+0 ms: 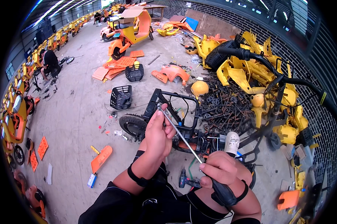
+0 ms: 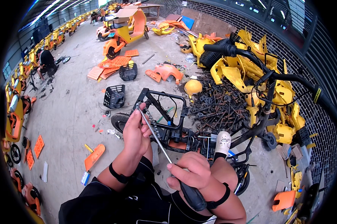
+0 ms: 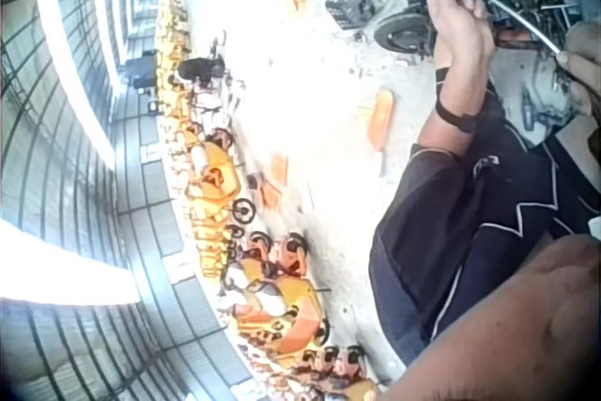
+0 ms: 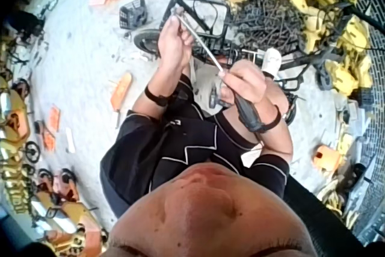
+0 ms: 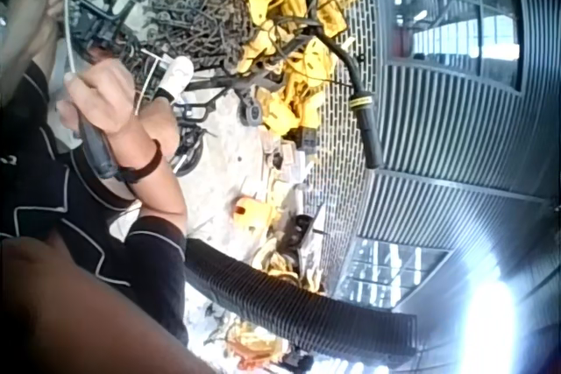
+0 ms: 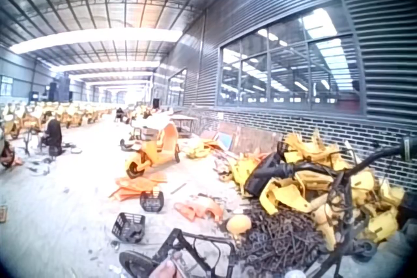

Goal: The person uses a screwdriver to loosen and remove screws from a black metal motorcycle frame while holding a small chain.

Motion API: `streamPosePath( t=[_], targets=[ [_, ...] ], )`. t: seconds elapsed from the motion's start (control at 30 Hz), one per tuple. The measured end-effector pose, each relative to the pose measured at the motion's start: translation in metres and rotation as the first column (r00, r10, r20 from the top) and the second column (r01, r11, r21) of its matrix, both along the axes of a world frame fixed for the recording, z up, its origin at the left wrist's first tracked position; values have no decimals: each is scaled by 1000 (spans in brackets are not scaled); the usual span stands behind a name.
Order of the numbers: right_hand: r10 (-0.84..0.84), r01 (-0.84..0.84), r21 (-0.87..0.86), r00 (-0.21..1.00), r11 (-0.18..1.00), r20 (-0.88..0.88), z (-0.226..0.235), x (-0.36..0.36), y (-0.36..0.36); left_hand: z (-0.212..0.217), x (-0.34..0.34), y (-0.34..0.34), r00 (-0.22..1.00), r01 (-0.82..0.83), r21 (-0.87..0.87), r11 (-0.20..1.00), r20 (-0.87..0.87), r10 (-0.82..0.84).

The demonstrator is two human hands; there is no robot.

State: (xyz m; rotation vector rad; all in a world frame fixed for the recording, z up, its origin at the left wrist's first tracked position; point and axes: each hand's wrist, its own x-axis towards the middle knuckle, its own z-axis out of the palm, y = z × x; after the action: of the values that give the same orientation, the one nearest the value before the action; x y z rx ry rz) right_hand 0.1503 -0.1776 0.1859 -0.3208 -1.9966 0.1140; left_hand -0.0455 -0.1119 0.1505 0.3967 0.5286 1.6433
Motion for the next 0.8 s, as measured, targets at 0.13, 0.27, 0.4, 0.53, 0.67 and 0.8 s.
streamPosePath(
  t=[0.13, 0.27, 0.4, 0.53, 0.67, 0.8],
  targets=[
    [-44, 39, 83, 997, 996, 63, -3, -4, -5, -5, -1, 0, 999, 33, -6, 999, -26, -33],
    [-58, 45, 130, 993, 990, 100, -4, -8, -6, -10, -1, 3, 999, 27, -1, 1000, -29, -27],
    [-71, 60, 120, 993, 991, 94, -3, -8, -6, -10, -5, 3, 998, 65, 12, 998, -12, -65],
    [-84, 75, 113, 993, 991, 81, -1, -6, -7, -13, -4, 2, 993, 106, -42, 993, -52, -108],
    [-92, 80, 122, 991, 989, 98, 0, -5, -6, -19, -2, 3, 983, 145, -100, 984, -98, -155],
    [-63, 55, 120, 996, 991, 61, 0, -2, 0, -31, -14, 9, 959, 237, -38, 971, -150, -240]
  ],
)
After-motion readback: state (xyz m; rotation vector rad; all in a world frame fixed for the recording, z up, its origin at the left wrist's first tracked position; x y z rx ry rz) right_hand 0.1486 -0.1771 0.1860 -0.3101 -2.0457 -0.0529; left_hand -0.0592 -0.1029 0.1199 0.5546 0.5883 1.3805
